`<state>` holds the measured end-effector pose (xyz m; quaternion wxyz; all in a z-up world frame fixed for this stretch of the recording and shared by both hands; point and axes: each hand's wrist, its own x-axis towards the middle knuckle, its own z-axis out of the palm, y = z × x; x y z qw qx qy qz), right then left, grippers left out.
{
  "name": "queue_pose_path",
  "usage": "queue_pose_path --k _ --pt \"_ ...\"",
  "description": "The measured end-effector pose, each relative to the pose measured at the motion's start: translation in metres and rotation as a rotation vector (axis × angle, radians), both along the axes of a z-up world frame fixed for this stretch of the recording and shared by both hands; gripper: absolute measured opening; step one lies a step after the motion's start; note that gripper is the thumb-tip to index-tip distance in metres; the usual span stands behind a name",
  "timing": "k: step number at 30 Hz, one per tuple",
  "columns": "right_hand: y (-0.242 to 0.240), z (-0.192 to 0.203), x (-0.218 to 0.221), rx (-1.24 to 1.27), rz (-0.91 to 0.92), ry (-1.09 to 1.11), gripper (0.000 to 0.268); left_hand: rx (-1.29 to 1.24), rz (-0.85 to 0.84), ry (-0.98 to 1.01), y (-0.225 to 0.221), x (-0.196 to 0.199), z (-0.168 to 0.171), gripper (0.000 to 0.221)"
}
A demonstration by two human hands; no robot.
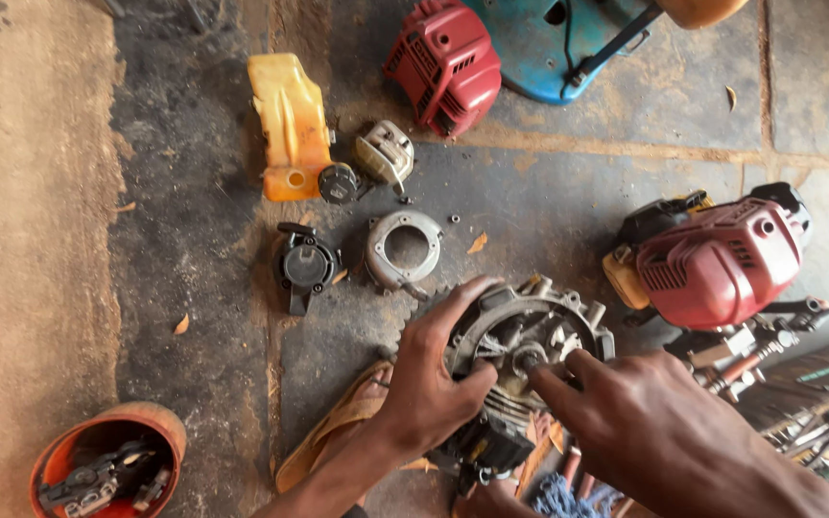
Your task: The person disassembles a small engine, removes the flywheel, cleans it with a cloth, and reassembles the engine using a wrench and screwdriver.
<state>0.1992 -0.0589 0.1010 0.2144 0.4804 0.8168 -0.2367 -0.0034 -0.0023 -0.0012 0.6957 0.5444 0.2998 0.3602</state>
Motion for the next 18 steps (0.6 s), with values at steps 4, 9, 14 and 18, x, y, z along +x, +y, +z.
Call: queue_pose_path --k 4,9,14,18 --pt "-0.005 0.000 -0.004 0.070 -0.151 0.093 0.041 0.076 0.028 0.032 0.002 0.000 -0.004 0.066" --pt "-0.033 -0.010 -0.016 0.270 -0.340 0.080 0.028 0.113 0.026 0.030 0.000 0.001 -0.011 0.066" --pt "-0.043 -0.023 -0.014 0.526 -0.404 0.247 0.014 0.180 0.063 -0.004 -0.004 0.000 -0.020 0.071" --pt "-0.053 -0.035 -0.015 0.541 -0.431 0.186 0.015 0.189 0.067 0.023 -0.005 0.000 -0.023 0.074"
